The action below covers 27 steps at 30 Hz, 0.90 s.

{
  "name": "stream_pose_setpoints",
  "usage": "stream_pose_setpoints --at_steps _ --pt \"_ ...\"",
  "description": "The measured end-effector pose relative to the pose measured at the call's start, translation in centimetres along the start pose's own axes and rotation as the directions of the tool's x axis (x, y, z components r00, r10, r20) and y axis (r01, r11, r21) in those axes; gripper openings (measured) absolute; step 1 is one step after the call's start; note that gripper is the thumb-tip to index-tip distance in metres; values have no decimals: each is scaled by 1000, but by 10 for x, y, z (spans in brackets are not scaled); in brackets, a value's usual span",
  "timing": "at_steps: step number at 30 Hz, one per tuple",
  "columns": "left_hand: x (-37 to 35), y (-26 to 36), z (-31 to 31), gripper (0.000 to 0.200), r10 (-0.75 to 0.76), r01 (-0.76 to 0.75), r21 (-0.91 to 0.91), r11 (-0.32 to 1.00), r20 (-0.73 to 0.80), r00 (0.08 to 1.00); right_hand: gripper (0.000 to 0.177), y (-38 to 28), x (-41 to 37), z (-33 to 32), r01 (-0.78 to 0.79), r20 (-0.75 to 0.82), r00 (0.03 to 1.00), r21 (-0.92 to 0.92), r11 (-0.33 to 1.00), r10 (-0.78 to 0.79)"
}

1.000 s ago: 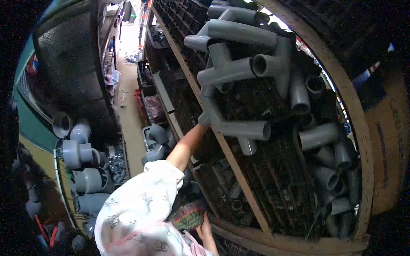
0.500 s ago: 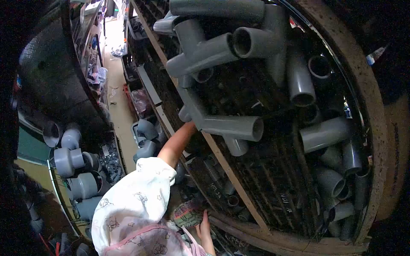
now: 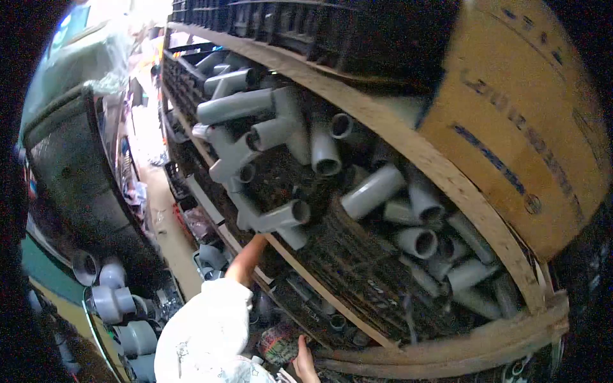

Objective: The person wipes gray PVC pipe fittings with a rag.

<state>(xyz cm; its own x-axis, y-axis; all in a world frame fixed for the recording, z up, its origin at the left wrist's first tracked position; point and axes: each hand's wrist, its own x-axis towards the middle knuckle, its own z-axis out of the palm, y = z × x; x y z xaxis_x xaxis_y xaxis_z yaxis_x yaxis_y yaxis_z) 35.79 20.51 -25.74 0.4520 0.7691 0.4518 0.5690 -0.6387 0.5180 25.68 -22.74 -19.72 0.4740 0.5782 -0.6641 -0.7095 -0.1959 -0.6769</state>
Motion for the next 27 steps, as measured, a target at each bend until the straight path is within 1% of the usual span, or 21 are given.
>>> stream_pose_setpoints --at_steps 2,3,4,6,8,9,10,12,13,14,16,17,18,19,20,22,23,24,25,26,27 --pt "-11 -4 -7 42 70 -65 63 996 -94 993 68 10 12 -14 104 -1 995 -1 995 -104" --pt "-20 -9 -13 42 107 -94 92 991 -153 982 59 -28 -31 26 73 117 989 134 988 -89" --pt "-28 -14 -22 42 136 -115 110 987 -204 969 58 -31 -28 22 21 133 990 236 971 -54" --pt "-42 -15 -68 41 76 -85 -35 996 -212 974 50 -48 -34 26 -53 226 973 388 920 -39" --pt "-51 10 -159 42 -93 58 -356 933 -82 992 46 -63 -33 30 -187 406 912 533 825 -55" --pt "-66 10 -181 43 -270 198 -541 817 -56 961 45 -64 -22 30 -212 429 901 547 810 -54" --pt "-83 5 -197 45 -435 312 -700 642 3 900 45 -67 -15 30 -234 449 892 559 795 -53" --pt "-121 -11 -223 45 -594 325 -858 398 29 804 41 -81 -16 51 -275 519 854 509 816 -35" --pt "-140 16 -269 51 -686 396 -909 131 205 698 41 -89 -17 67 -291 585 809 486 824 -59" --pt "-158 13 -286 54 -704 351 -936 36 225 674 42 -95 -25 84 -258 542 840 444 858 -28" --pt "-191 -20 -294 51 -657 140 -990 -30 125 743 43 -106 -33 119 -314 617 787 355 881 32" --pt "-200 -10 -317 45 -669 144 -989 -23 122 733 44 -112 -38 138 -320 667 745 329 888 21" --pt "-213 -12 -330 41 -627 144 -990 2 111 771 44 -118 -45 157 -323 715 700 304 896 10" --pt "-223 -6 -345 40 -615 141 -989 -49 141 776 46 -123 -54 175 -344 759 651 303 889 -7" --pt "-229 5 -361 39 -602 135 -986 -100 168 781 48 -127 -69 194 -186 722 685 306 934 -100" --pt "-243 25 -386 38 -578 101 -992 -79 128 806 49 -118 -92 221 65 823 482 309 949 -302" --pt "-253 21 -390 38 -548 81 -996 -31 84 832 49 -100 -84 227 266 863 372 253 930 -341" --pt "-256 33 -401 41 -562 63 -998 -10 58 825 47 -87 -83 232 595 943 197 103 797 -269" --pt "-263 40 -408 43 -574 -8 -1000 -16 3 819 46 -86 -93 254 908 958 -120 212 362 -261" --pt "-270 48 -415 45 -581 -75 -997 -23 -48 812 45 -83 -104 275 913 915 -391 372 -166 -99" --pt "-274 46 -419 45 -450 -222 -970 101 -244 859 47 -68 -107 276 859 892 -445 403 -315 -73"
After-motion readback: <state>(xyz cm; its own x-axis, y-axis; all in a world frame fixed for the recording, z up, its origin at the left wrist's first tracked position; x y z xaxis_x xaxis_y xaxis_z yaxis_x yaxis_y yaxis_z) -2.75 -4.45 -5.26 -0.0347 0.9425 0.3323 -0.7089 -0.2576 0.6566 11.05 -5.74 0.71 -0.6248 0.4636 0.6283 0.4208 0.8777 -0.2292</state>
